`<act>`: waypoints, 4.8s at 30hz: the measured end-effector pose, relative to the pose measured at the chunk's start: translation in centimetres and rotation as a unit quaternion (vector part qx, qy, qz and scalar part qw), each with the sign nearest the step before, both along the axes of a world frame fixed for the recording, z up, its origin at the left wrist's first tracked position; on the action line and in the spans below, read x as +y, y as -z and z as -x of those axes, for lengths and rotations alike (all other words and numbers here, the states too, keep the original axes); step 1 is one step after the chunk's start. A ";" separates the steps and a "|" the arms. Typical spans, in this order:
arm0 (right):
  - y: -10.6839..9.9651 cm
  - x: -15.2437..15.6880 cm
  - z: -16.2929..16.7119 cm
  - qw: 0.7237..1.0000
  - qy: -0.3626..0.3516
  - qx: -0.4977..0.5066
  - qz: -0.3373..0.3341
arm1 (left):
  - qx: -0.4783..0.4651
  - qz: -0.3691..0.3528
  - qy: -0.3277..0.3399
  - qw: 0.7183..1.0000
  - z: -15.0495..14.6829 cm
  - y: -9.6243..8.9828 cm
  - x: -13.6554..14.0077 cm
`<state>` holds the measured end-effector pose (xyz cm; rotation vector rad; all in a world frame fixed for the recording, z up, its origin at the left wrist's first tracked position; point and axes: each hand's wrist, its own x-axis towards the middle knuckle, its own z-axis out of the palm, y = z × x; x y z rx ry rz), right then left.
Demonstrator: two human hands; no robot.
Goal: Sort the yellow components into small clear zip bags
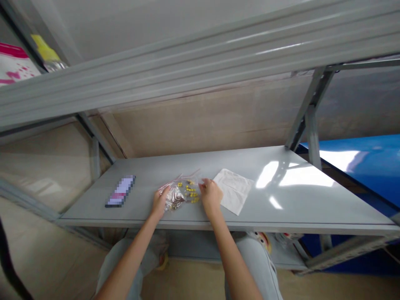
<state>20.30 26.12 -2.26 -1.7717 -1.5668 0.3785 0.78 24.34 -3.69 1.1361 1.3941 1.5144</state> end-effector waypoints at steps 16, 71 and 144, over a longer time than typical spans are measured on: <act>0.3 -2.8 5.9 0.950 -0.256 0.170 -0.059 | 0.069 -0.020 0.037 0.997 -0.6 -0.5 -0.2; 0.8 -1.5 5.0 0.927 -0.175 0.332 -0.024 | -0.044 0.006 0.010 0.999 0.1 0.5 0.4; 0.4 -1.5 3.8 0.982 -0.133 0.131 -0.038 | 0.056 -0.004 0.053 0.997 -0.4 -0.2 -0.1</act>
